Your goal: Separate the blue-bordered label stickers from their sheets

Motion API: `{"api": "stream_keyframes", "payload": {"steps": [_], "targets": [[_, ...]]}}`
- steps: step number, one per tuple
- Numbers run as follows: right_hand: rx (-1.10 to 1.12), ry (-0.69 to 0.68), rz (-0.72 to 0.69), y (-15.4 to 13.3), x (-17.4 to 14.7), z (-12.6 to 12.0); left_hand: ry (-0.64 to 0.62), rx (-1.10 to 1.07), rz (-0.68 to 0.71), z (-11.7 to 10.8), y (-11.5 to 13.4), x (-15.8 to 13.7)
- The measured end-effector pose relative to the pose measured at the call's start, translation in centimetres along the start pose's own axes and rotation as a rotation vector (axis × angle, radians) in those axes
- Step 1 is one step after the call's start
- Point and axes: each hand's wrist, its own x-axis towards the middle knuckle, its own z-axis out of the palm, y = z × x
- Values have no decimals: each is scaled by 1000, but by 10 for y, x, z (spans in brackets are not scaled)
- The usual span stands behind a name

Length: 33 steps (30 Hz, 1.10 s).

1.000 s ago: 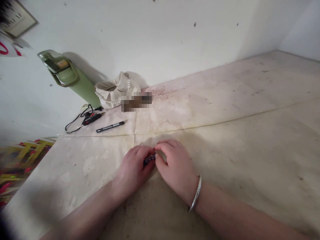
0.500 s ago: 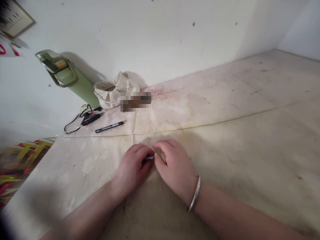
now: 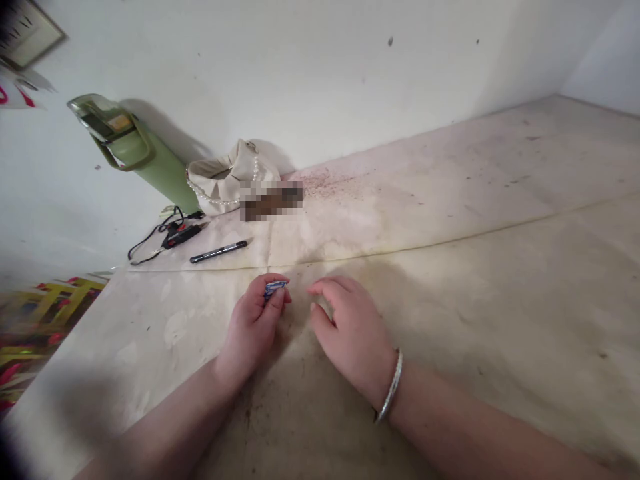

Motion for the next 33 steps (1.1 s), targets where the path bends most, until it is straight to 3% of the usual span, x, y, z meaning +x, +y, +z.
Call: {"api": "stream_keyframes", "payload": {"steps": [12,18,23,28,33], "targets": [[-29,-26,-16,0,0,-1,-8,-238,-49,2,-1,1],[-34,-23,-6,0,-1,-1,-105,-119,43,-2,5,-3],[-20,-19,-15,-1,0,0,-169,-215,74,-1,8,-4],[5,-7,-17,-1,1,1,-208,-240,219,-2,6,-2],[63,30,-5,0,-2,1,-223,-311,194,-2,5,-3]]}}
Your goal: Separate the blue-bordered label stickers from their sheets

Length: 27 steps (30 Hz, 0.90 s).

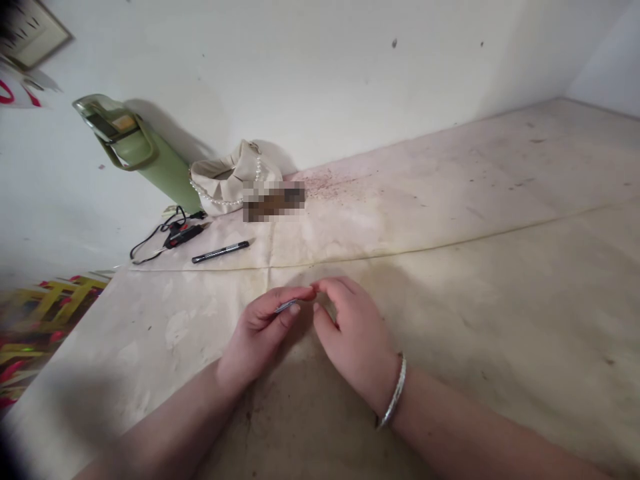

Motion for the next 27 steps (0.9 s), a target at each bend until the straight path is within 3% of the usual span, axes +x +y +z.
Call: {"api": "stream_keyframes", "payload": {"steps": [4,9,13,19,27], "targets": [[17,11,16,-1,-1,1,-17,-4,-46,2,1,0],[-7,-4,33,-1,0,2,49,146,-5,3,-1,2],[-24,-11,24,1,0,3,71,210,-69,4,-4,1],[-93,-69,-18,-1,-1,1,129,-58,-204,5,-9,0],[-225,-218,-116,-6,0,-2,184,-335,-232,7,-11,0]]}}
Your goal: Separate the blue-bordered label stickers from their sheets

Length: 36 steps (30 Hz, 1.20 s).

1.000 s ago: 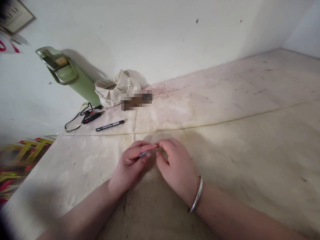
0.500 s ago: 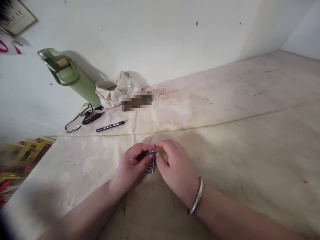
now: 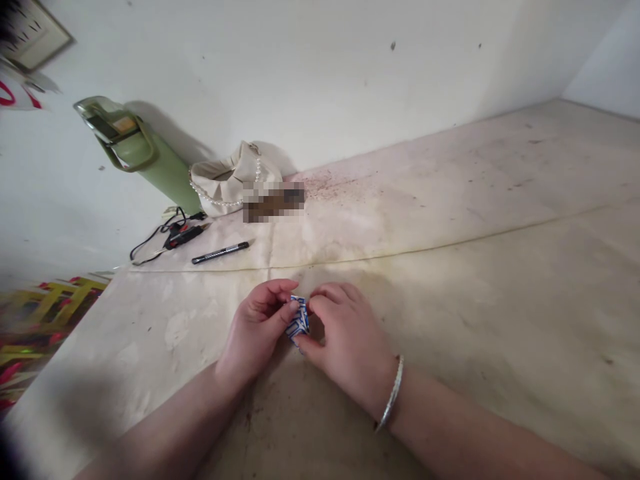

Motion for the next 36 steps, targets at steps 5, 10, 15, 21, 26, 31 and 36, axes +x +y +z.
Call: {"api": "stream_keyframes", "payload": {"steps": [5,10,15,21,26,31,36], "targets": [[-11,-25,-43,1,1,0,-27,82,12,1,2,-1],[58,34,12,1,1,0,-53,168,46,1,9,-1],[106,65,63,2,1,1,-65,239,89,3,14,-1],[128,89,103,5,1,2,-142,271,103,2,8,-3],[152,102,120,2,0,0,-118,186,45,1,6,-2],[211,168,187,0,1,1,-14,12,24,1,4,0],[190,145,183,2,0,2,-1,-99,7,2,4,0]]}}
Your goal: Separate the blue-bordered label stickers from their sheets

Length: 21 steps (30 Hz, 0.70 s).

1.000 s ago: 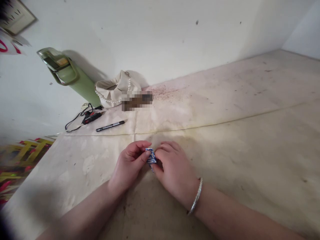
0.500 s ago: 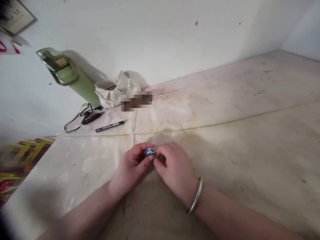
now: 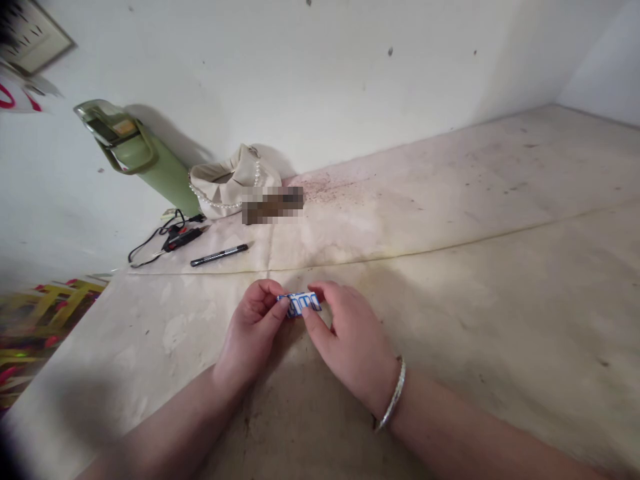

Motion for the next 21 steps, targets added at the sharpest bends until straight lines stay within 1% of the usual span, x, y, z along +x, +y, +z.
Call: {"api": "stream_keyframes", "payload": {"steps": [3,6,10,13,16,18,21], "targets": [[-58,-36,-59,1,-1,0,-56,38,-10,1,2,-2],[-101,-102,-130,0,-1,-2,-89,144,0,1,2,-3],[-125,-133,-146,-2,0,-3,-122,307,58,1,1,-3],[-131,-139,-142,-3,0,-3,-151,386,97,1,1,-4],[-98,-114,-139,0,0,-1,-133,450,147,1,2,-5],[-50,-63,-125,2,-1,1,-92,508,187,0,3,-5],[26,26,-64,5,-2,3,-21,674,244,-1,5,-4]]}}
